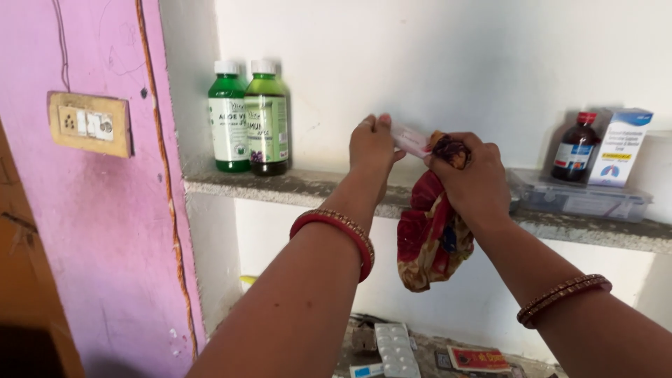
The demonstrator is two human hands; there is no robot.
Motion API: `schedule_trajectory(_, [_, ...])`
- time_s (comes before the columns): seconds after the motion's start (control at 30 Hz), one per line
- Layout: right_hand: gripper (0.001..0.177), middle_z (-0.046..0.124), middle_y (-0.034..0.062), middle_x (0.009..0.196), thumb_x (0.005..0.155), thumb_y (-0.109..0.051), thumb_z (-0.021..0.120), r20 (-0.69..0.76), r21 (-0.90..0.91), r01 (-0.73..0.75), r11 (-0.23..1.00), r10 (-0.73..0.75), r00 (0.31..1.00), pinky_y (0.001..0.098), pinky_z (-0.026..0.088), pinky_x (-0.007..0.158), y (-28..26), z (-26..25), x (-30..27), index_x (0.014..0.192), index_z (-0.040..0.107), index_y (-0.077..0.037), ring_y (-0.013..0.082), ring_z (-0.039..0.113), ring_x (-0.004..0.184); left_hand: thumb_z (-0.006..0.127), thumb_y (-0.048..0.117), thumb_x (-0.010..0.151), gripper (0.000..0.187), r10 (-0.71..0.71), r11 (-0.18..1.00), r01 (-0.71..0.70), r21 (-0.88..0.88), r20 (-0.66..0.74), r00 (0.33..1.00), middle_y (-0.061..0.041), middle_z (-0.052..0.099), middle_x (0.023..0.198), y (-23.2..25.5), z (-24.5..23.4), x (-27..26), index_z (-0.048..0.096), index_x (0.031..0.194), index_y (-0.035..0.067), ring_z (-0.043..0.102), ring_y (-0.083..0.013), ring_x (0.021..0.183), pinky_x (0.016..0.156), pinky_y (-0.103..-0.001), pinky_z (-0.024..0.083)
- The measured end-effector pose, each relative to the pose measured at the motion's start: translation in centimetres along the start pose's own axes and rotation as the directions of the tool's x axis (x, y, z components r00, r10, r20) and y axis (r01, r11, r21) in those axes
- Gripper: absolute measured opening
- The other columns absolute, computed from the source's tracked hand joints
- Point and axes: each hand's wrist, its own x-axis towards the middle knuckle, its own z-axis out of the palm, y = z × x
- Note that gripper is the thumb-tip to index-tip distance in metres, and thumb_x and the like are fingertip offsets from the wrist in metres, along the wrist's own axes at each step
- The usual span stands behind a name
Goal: The person wipes two built-in shelves with a patterned cloth, moving aside bottles, pill packs, a key, and small boxes to clean the surfaces and back walls. The person repeatedly wipes the same areas and repositions items multiple times.
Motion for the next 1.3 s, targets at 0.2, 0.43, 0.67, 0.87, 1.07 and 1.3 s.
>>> schedule_trajectory(0.2, [0.048,0.061,0.0077,0.126,0.082,-0.046,0.076,0.129,-0.281,0.084,0.956,-0.049,0.99,0.0483,0.054,0.088,-0.4,-0.2,1.4,0.126,0.069,-0.028,0.0317,0.066,0.11,0.073,0.031,0.09,0.04,0.206,0.939,-0.05,0.339,-0.444,0.872,-0.018,0.068,0.117,-4.2,0.5,5.1,0.063,0.119,0.005,0.069,-0.0333,0.103,0.089,-0.044,0.057])
schedule_trajectory(0.43, [0.033,0.064,0.002,0.121,0.096,-0.044,0.064,0.369,-0.482,0.254,0.839,-0.069,0.927,0.0404,0.06,0.084,-2.0,1.2,-0.1,0.124,0.069,-0.026,0.026,0.074,0.1,0.057,0.02,0.103,0.029,-0.075,0.946,0.19,0.262,-0.395,0.916,-0.024,0.073,0.103,-4.4,-1.2,2.3,0.049,0.12,-0.002,0.077,-0.0306,0.081,0.07,-0.034,0.066])
schedule_trajectory(0.67, [0.024,0.065,0.0038,0.121,0.092,-0.02,0.065,0.383,-0.645,0.457,0.612,-0.259,0.887,0.0411,0.061,0.078,-0.9,4.9,0.6,0.114,0.074,-0.021,0.0293,0.066,0.109,0.069,0.03,0.095,0.046,-0.045,0.795,0.211,0.569,-0.292,0.955,-0.025,0.067,0.112,-6.8,-1.9,2.0,0.055,0.118,-0.008,0.069,-0.0328,0.095,0.077,-0.037,0.063])
schedule_trajectory(0.87, [0.025,0.064,0.0055,0.121,0.089,-0.019,0.065,0.364,-0.653,0.475,0.591,-0.305,0.88,0.0417,0.061,0.078,-1.7,4.9,0.1,0.113,0.073,-0.017,0.0289,0.062,0.115,0.081,0.035,0.086,0.063,-0.007,0.598,0.132,0.79,-0.16,0.987,-0.021,0.053,0.137,-7.5,-3.4,2.2,0.057,0.129,-0.004,0.048,-0.0361,0.129,0.099,-0.041,0.054])
schedule_trajectory(1.07, [0.027,0.066,0.0093,0.118,0.098,-0.026,0.057,0.492,-0.646,0.451,0.616,-0.115,0.863,0.0426,0.058,0.084,-4.7,5.2,-0.1,0.12,0.068,-0.015,0.0253,0.07,0.102,0.077,0.018,0.088,0.046,0.085,0.534,0.062,0.843,-0.126,0.988,-0.013,0.06,0.132,-8.2,-4.6,2.5,0.065,0.132,0.012,0.045,-0.0332,0.128,0.097,-0.039,0.055])
schedule_trajectory(1.3, [0.04,0.076,0.0068,0.109,0.095,-0.049,0.062,0.553,-0.684,0.35,0.64,0.143,0.821,0.0361,0.058,0.085,-5.9,7.0,1.7,0.113,0.076,-0.016,0.0212,0.075,0.099,0.071,0.022,0.096,0.027,0.029,0.434,0.149,0.889,-0.179,0.983,-0.011,0.061,0.132,-7.2,-3.9,2.9,0.072,0.12,0.011,0.048,-0.0305,0.128,0.102,-0.04,0.05])
